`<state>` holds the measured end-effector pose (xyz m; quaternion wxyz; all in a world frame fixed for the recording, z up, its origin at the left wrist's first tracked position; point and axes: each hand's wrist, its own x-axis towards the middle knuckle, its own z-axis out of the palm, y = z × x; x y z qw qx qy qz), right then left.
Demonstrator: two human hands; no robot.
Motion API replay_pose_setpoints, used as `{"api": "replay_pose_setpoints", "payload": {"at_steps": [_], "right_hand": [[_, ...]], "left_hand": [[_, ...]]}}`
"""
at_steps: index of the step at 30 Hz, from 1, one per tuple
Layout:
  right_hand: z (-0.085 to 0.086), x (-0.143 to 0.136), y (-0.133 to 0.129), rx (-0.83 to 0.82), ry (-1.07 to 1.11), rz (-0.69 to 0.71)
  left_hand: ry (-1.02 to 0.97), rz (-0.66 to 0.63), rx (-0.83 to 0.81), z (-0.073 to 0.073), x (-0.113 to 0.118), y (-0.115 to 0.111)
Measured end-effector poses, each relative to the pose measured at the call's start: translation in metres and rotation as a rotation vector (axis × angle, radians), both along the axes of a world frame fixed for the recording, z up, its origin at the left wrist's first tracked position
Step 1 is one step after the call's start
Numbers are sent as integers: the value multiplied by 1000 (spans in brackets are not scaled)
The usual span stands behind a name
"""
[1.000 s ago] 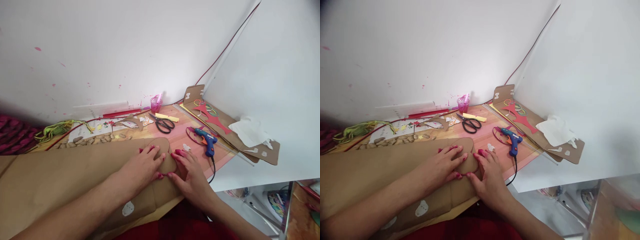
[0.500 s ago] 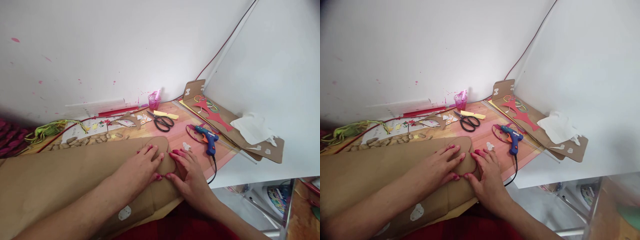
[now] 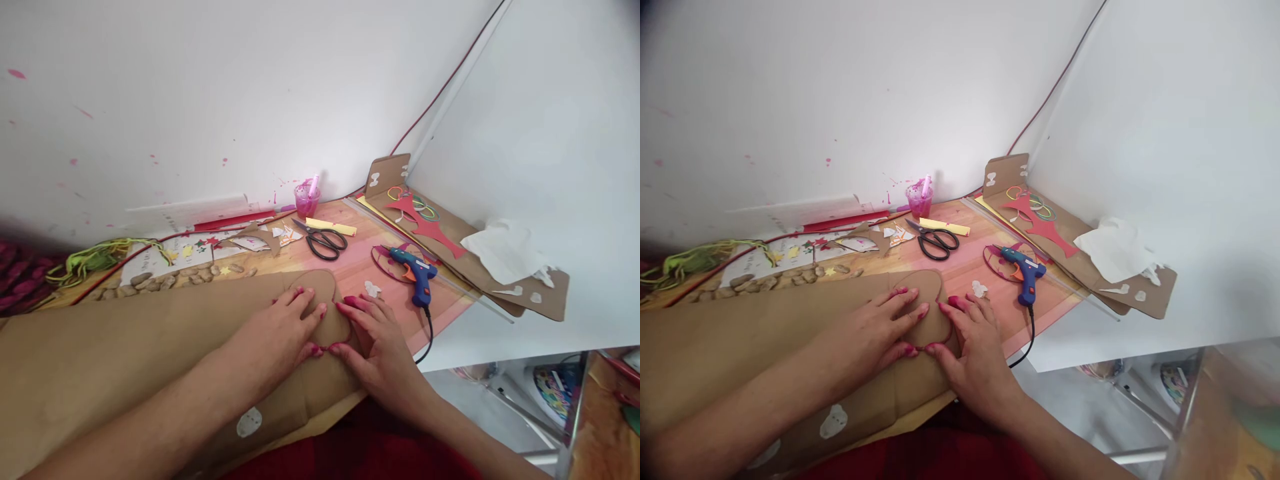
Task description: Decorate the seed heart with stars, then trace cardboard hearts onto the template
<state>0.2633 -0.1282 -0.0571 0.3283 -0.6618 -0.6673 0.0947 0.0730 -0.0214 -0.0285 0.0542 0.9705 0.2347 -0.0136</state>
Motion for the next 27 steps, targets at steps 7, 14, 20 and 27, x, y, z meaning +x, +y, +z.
{"api": "replay_pose_setpoints", "payload": {"at_steps": [7,14,20,27], "right_hand": [[6,16,-9,-33,55,71],[5,19,-33,-35,11,40],[4,14,-32,-18,-43,41],[8,21,-29,-24,-104,80]], "left_hand": [[25,-9,37,7,-2,0],[-4,-19,14,2,-3,2],[-22,6,-37,2,-4,1],[-28,-11,7,-1,-3,1]]}}
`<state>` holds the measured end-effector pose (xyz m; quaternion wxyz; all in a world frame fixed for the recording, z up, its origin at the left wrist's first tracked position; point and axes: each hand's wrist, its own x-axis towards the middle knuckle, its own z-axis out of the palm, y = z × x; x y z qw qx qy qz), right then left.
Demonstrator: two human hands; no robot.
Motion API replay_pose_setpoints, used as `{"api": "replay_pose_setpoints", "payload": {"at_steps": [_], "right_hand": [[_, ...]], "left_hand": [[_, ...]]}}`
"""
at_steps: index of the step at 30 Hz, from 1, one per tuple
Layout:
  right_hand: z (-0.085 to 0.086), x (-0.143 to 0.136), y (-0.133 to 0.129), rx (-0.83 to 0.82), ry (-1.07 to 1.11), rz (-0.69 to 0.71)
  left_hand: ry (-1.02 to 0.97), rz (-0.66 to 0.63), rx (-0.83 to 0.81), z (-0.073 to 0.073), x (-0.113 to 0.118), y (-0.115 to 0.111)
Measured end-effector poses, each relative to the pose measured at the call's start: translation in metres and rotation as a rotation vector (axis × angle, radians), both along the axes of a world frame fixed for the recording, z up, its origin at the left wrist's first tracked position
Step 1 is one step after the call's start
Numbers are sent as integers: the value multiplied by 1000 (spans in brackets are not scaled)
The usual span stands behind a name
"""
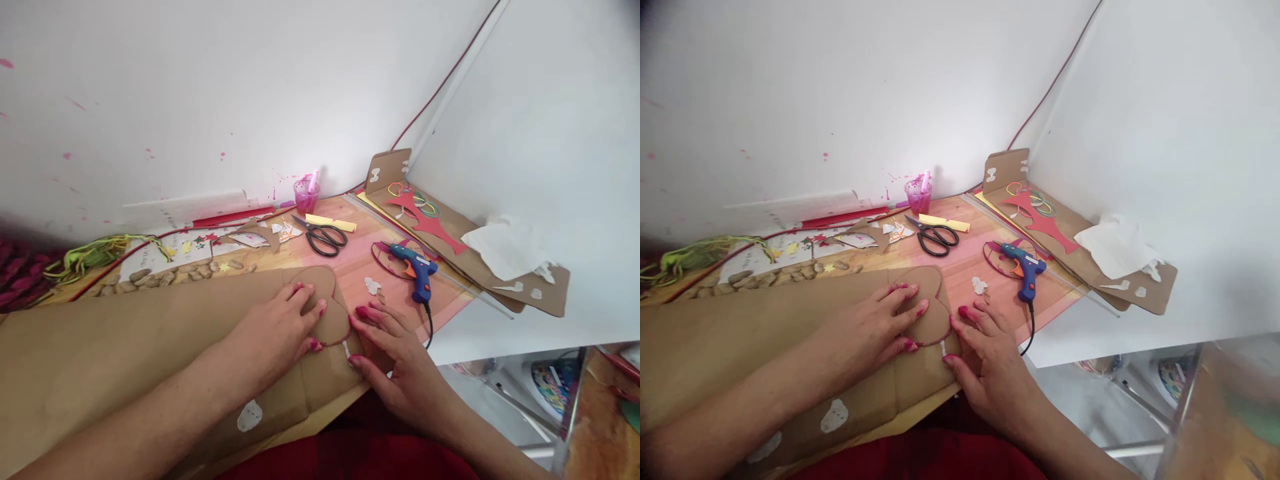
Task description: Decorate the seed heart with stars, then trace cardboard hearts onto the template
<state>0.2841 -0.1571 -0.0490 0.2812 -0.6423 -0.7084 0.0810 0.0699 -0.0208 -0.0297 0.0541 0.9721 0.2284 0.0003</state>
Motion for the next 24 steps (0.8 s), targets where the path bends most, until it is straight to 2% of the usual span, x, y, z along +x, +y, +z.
{"api": "replay_pose_setpoints", "payload": {"at_steps": [3,6,11,18,24], "right_hand": [[11,4,19,-24,-12,33],[20,4,52,-86,-25,68],[24,-3,99,-172,-60,46],[25,-4,119,-198,-107,75],[23,-1,130,-181,-38,108]], "left_hand": [[15,4,-10,0,1,0],[42,11,-32,2,1,0],[69,9,-37,5,3,-1],[48,-15,-23,5,4,0],[73,-10,-15,6,5,0]]}}
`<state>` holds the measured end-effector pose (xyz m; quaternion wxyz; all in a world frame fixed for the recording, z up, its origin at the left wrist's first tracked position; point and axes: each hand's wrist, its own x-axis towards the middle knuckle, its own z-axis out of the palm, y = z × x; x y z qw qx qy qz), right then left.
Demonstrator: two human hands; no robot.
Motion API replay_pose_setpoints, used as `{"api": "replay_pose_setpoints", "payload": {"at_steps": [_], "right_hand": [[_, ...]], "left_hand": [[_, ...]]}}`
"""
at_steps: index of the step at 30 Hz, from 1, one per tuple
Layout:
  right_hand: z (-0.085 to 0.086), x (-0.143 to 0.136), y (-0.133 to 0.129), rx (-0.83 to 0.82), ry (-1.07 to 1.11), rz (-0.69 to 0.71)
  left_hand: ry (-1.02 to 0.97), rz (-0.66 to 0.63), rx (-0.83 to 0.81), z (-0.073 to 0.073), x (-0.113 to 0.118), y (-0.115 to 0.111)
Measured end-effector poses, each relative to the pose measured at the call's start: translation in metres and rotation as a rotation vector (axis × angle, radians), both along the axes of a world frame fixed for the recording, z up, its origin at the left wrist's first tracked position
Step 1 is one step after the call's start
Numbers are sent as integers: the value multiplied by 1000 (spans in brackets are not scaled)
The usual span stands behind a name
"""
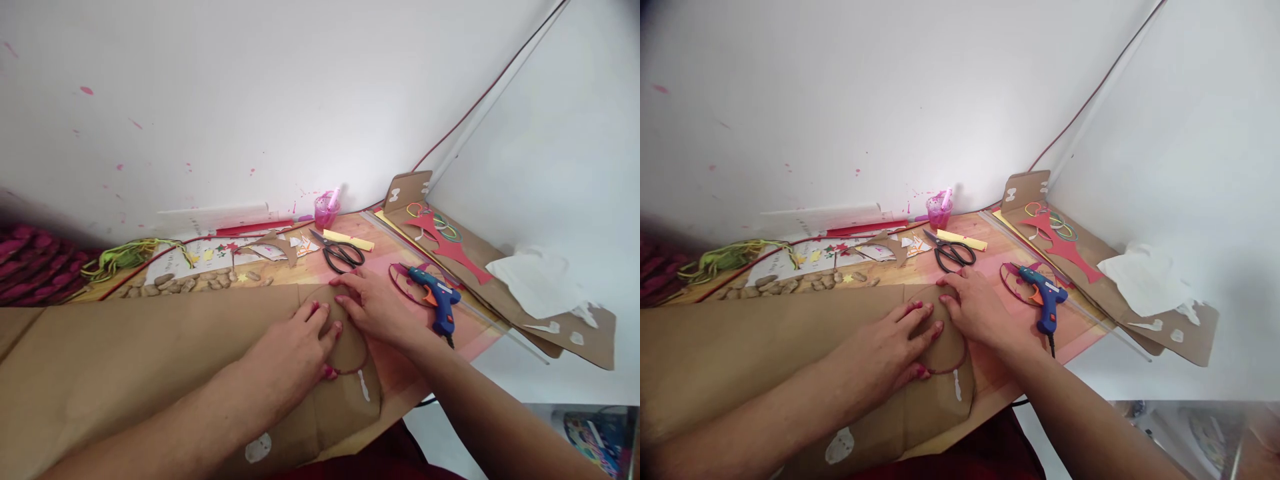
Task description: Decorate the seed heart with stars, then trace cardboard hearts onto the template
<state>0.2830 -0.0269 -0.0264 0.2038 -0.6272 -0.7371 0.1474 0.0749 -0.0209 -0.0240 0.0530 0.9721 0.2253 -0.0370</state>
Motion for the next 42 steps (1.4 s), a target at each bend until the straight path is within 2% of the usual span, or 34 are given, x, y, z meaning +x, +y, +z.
{"api": "replay_pose_setpoints", "payload": {"at_steps": [15,24,31,38,42], "right_hand": [[-10,1,1,66,61,0],[-9,18,4,-46,207,17],[-10,20,-1,14,247,48],[-15,23,3,-6,266,37],[-15,24,4,-4,289,39]], "left_hand": [[-16,-2,15,-1,0,0],[-16,12,9,-2,0,3],[-24,28,6,-10,-2,3],[-135,-7,98,-28,-9,8],[-120,7,84,-29,-10,6]]}}
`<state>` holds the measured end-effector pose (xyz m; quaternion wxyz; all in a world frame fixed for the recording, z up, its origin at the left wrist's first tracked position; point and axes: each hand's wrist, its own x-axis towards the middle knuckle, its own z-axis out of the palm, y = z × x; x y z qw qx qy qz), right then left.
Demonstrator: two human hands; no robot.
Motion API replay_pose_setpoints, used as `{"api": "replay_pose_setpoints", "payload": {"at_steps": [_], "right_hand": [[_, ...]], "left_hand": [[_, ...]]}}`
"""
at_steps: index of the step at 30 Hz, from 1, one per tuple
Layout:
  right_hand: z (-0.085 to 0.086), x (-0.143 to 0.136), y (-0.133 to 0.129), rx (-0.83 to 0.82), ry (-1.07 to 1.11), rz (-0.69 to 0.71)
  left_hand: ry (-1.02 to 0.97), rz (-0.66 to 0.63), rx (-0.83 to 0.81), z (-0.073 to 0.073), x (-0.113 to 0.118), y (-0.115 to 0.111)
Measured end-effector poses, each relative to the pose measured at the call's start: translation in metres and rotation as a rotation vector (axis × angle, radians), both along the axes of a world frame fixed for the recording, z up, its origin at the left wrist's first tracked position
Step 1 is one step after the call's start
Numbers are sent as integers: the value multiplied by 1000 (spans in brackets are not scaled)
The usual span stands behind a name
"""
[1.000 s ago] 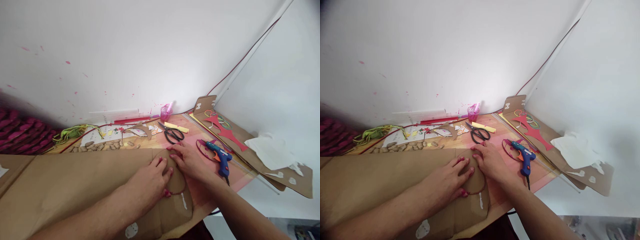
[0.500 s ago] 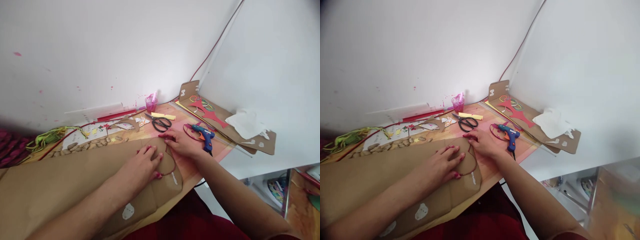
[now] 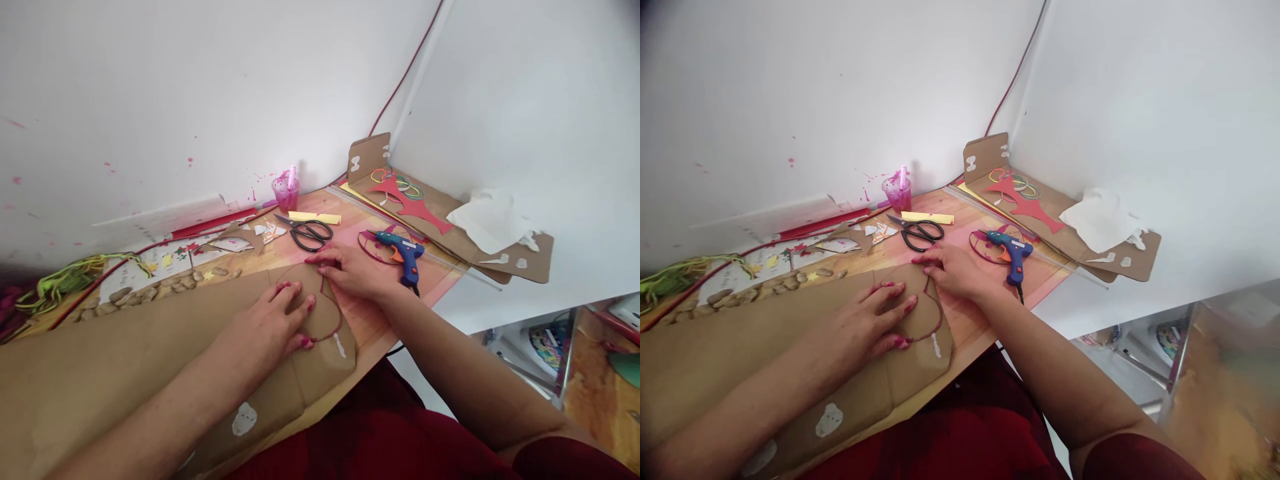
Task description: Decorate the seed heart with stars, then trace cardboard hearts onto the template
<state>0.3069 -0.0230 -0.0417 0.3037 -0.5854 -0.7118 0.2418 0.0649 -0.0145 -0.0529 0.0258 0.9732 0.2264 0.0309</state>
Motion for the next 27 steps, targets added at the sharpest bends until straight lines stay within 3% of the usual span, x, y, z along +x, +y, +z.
{"api": "replay_pose_setpoints", "payload": {"at_steps": [21,24,27], "right_hand": [[-2,-2,-2,15,-45,-4],[11,-1,2,-37,-112,22],[38,2,20,-84,-178,1]], "left_hand": [[150,43,-143,32,10,-6],[140,32,-150,33,11,-6],[121,18,-135,30,11,-6]]}}
